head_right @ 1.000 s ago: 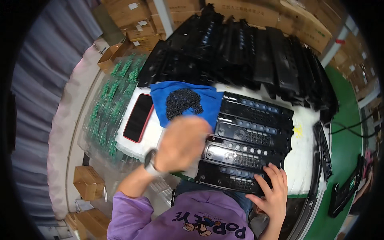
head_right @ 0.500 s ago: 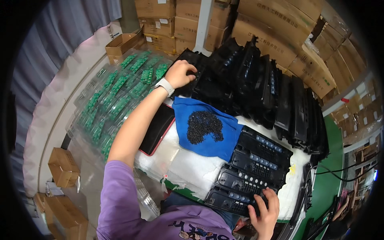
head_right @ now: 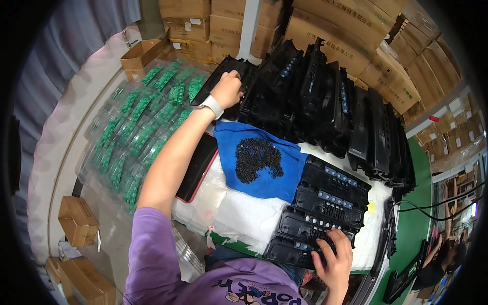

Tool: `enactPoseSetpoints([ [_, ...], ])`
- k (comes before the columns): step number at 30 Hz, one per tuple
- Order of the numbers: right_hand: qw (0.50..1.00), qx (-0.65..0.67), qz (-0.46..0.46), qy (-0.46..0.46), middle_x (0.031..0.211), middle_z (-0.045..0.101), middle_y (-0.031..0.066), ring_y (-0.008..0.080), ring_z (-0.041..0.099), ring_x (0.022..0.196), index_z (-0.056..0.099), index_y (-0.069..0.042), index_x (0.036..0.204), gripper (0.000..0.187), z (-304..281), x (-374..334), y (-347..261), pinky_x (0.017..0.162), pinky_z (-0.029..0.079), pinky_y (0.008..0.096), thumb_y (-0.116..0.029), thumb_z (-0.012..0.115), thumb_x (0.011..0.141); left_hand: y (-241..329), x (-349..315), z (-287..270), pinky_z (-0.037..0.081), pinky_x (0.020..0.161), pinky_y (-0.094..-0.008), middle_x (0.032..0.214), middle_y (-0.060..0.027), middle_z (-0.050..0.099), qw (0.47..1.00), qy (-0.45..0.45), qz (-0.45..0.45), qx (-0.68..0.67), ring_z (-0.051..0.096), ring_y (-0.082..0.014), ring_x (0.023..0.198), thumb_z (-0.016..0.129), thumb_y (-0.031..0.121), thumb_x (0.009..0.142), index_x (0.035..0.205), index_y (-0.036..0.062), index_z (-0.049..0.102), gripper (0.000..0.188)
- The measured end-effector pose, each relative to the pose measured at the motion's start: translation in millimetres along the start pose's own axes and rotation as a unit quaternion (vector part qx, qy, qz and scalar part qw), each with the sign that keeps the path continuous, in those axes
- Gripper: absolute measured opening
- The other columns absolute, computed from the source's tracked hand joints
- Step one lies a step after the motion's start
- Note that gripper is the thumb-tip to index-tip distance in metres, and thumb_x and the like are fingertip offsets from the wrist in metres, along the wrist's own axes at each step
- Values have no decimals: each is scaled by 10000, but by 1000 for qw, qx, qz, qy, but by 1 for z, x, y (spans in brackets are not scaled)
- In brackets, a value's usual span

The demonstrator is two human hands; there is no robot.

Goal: Assembling components of a device, likely printer or battery parts, by attaching green circuit-like plates to plastic shells using an electric screwdriver.

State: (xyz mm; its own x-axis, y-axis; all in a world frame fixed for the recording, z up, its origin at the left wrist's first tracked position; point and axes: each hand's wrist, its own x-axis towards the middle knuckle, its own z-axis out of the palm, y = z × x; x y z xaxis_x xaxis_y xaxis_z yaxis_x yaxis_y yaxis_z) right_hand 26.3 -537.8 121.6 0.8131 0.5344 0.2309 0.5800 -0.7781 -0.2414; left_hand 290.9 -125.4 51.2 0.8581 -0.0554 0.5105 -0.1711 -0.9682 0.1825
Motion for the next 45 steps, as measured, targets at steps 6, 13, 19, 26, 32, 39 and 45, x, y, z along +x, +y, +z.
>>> enactPoseSetpoints([
  [6, 1000, -3, -1, 7, 1088, 543, 182, 391, 526, 1055, 626, -6, 895, 310, -1, -2, -2, 889, 433, 469, -65, 715, 605, -1, 7, 1, 423, 898, -381, 1055, -192, 575, 999, -39, -12, -28, 516, -350, 997, 697, 90, 650, 775, -14, 691, 163],
  [13, 999, -6, -25, 36, 1045, 556, 161, 366, 552, 1008, 633, -28, 892, 318, -5, -11, -6, 824, 459, 450, -85, 733, 595, -13, 11, 1, 514, 750, -381, 780, -209, 609, 996, 30, -2, -80, 618, -348, 781, 759, 167, 515, 614, 0, 663, 216],
  [19, 999, -11, -19, 45, 1036, 563, 154, 364, 558, 1002, 633, -25, 880, 316, -8, -20, -2, 805, 471, 445, -83, 732, 585, 12, 7, -9, 516, 665, -354, 696, -148, 648, 978, 81, -74, -178, 651, -279, 675, 680, 118, 640, 663, 41, 673, 81],
  [26, 998, 12, -31, 54, 1030, 575, 136, 326, 565, 997, 628, -25, 885, 281, -6, -16, 7, 794, 478, 406, -97, 723, 630, -14, 3, 7, 506, 679, -276, 738, -58, 676, 959, 58, -109, -253, 647, -136, 703, 679, 74, 733, 790, 42, 688, 66],
  [32, 997, 25, -8, 68, 1025, 578, 133, 319, 569, 993, 635, -29, 879, 283, -2, -25, 18, 799, 468, 422, -103, 727, 623, -18, 14, -4, 468, 710, -219, 812, -25, 662, 895, 106, -187, -391, 582, -91, 729, 691, 35, 763, 873, 15, 682, 112],
  [39, 993, 50, -15, 104, 998, 591, 114, 313, 581, 973, 647, -45, 876, 268, -7, -14, 15, 868, 408, 466, -101, 721, 625, 31, -16, -106, 464, 620, -190, 877, -35, 661, 726, 121, -243, -632, 612, -87, 752, 657, 26, 810, 947, 36, 620, 143],
  [45, 979, 103, -96, 150, 943, 602, 119, 307, 613, 896, 655, -38, 849, 300, -7, 12, -4, 851, 423, 466, -90, 726, 563, 109, -69, -130, 439, 619, -219, 875, -25, 642, 695, -32, -239, -677, 608, -131, 780, 623, 19, 812, 816, 96, 569, 95],
])
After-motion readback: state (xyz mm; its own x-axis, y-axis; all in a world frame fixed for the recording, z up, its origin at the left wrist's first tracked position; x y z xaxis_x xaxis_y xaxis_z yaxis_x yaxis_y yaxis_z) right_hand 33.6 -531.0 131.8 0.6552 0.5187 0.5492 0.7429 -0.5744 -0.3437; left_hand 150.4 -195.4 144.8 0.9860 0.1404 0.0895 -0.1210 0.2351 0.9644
